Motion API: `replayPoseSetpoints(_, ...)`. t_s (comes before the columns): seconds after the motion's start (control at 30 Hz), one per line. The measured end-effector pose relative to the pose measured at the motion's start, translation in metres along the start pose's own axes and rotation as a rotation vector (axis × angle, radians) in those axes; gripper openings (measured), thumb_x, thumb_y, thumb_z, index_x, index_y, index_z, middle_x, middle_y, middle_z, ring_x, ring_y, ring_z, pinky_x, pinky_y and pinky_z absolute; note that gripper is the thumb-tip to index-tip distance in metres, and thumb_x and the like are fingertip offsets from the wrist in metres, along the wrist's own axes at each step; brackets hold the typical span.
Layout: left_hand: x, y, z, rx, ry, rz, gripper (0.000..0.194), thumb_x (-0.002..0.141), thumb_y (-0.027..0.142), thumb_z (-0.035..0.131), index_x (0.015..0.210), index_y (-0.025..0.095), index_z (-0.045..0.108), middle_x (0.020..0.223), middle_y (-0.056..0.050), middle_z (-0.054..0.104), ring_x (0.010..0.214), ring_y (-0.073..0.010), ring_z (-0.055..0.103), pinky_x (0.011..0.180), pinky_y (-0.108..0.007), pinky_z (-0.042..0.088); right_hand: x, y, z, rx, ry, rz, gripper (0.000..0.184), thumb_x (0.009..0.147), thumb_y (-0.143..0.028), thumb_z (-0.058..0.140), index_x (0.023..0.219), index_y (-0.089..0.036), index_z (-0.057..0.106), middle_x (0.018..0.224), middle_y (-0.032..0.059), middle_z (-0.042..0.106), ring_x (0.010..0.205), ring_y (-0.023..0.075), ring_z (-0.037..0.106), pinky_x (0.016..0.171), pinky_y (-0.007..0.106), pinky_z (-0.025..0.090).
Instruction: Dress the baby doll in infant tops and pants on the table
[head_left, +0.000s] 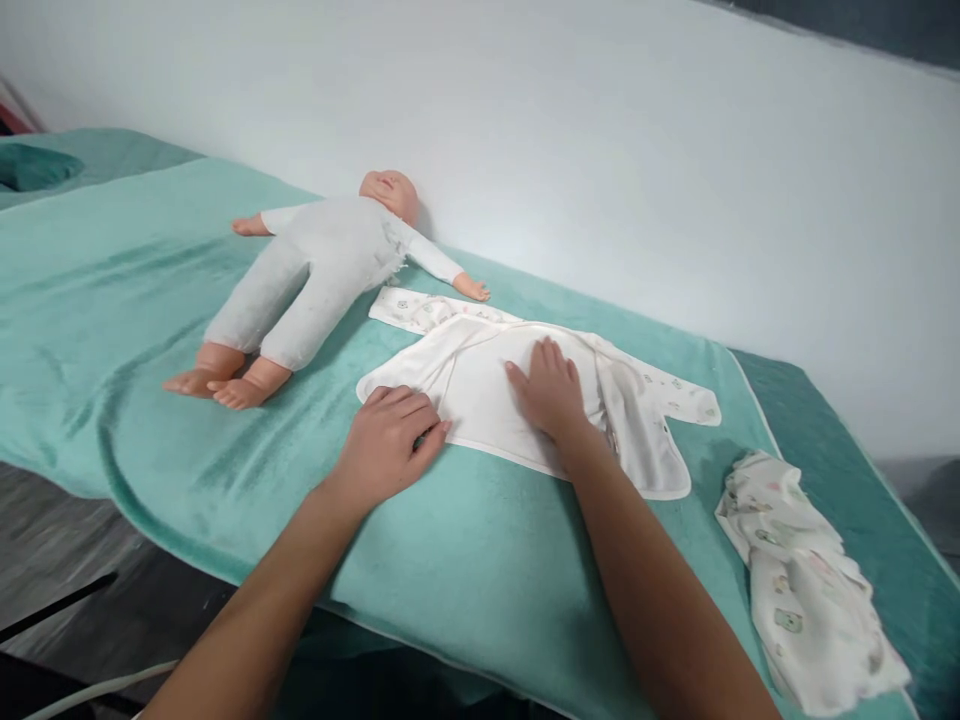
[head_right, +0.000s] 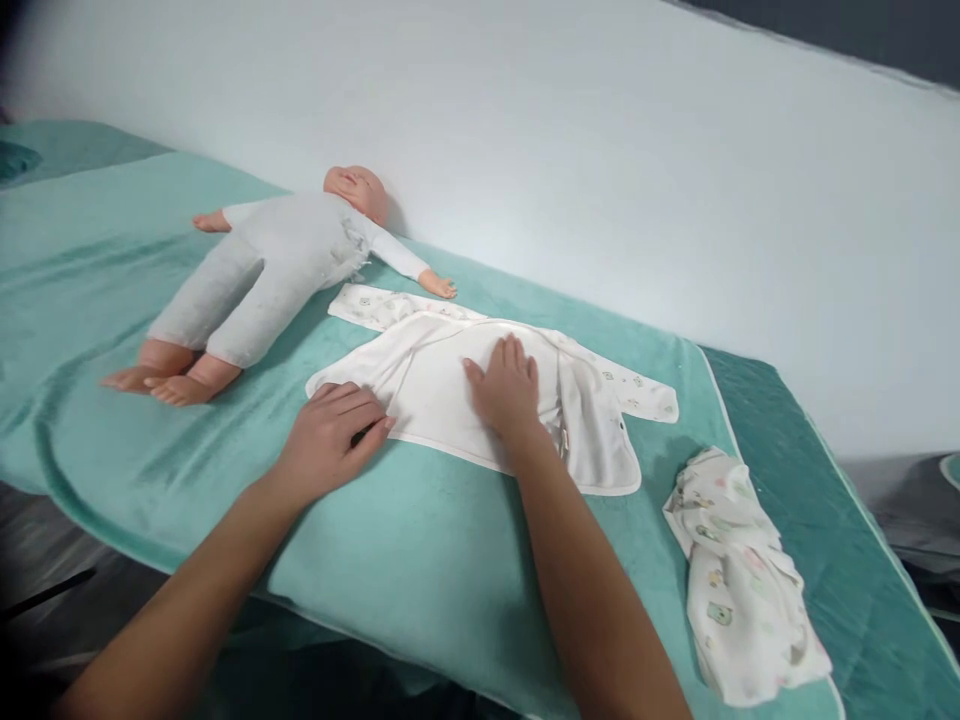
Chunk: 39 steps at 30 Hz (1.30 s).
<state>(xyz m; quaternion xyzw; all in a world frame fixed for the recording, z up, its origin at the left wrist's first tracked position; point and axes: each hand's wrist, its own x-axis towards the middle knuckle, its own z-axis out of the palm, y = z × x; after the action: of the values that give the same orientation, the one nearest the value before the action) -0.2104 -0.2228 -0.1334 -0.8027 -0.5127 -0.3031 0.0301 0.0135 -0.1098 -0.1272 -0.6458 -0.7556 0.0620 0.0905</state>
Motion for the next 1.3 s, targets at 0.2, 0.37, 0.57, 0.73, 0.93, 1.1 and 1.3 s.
replayPoseSetpoints(0.2,-0.001,0.0,0.0,-0.008,0.029,0.003,0.04,0.101,0.033,0.048,0.064,0.02,0.058,0.073,-0.004,0.063,0.077,-0.0198,0.054,0.073,-0.038,0.034,-0.024,0.044,-0.018,-0.09,-0.035,0.157,0.081,0.103,-0.057,0.028,0.159,0.0,0.026,0.169,0.0237,0.02,0.158,0.0358,0.016,0.125,0.054,0.018)
replayPoseSetpoints(0.37,0.0,-0.001,0.0,-0.008,0.021,-0.022,0.04,0.102,0.033,0.046,0.067,0.019,0.058,0.071,-0.003,0.062,0.075,-0.0192,0.053,0.073,-0.037,0.034,-0.042,0.04,-0.023,-0.144,0.001,0.219,0.077,0.103,-0.056,0.028,0.157,-0.002,0.033,0.167,0.0258,0.022,0.154,0.0429,0.025,0.123,0.057,0.023)
replayPoseSetpoints(0.57,0.002,-0.002,-0.001,-0.029,0.001,-0.032,0.039,0.103,0.032,0.044,0.07,0.019,0.061,0.072,-0.003,0.064,0.076,-0.019,0.056,0.073,-0.037,0.034,-0.073,0.02,-0.02,-0.108,-0.05,-0.147,0.071,0.105,-0.056,0.023,0.16,-0.011,0.033,0.169,0.0142,0.025,0.158,0.0286,0.019,0.127,0.05,0.02)
replayPoseSetpoints(0.73,0.002,-0.002,0.001,-0.018,-0.011,-0.04,0.041,0.103,0.034,0.044,0.068,0.019,0.06,0.071,-0.003,0.063,0.075,-0.019,0.056,0.074,-0.037,0.033,-0.104,0.04,-0.023,-0.068,0.02,-0.17,0.069,0.104,-0.057,0.026,0.157,-0.015,0.037,0.166,0.0153,0.033,0.156,0.0299,0.026,0.124,0.055,0.026)
replayPoseSetpoints(0.93,0.002,-0.003,0.001,-0.002,-0.03,-0.047,0.039,0.102,0.034,0.045,0.07,0.019,0.059,0.072,-0.003,0.063,0.076,-0.0191,0.056,0.074,-0.037,0.033,-0.141,0.079,-0.037,0.003,0.252,-0.189,0.037,0.103,-0.048,0.043,0.106,-0.017,0.064,0.114,0.0151,0.069,0.107,0.0294,0.06,0.096,0.047,0.049)
replayPoseSetpoints(1.1,0.002,-0.003,0.003,0.019,-0.013,-0.041,0.038,0.102,0.034,0.045,0.07,0.02,0.058,0.072,-0.003,0.063,0.076,-0.0191,0.056,0.074,-0.037,0.034,-0.149,0.093,-0.045,-0.062,0.251,-0.258,0.033,0.103,-0.041,0.045,0.078,-0.023,0.057,0.082,0.0077,0.066,0.083,0.0263,0.056,0.079,0.042,0.045)
replayPoseSetpoints(1.3,0.0,-0.001,-0.01,-0.045,0.122,-0.094,0.039,0.102,0.031,0.045,0.067,0.02,0.056,0.071,-0.003,0.061,0.073,-0.0182,0.054,0.073,-0.037,0.04,-0.111,0.051,-0.056,0.049,0.23,-0.21,0.042,0.102,-0.047,0.043,0.067,-0.024,0.048,0.069,0.0046,0.06,0.075,0.0243,0.058,0.073,0.04,0.042)
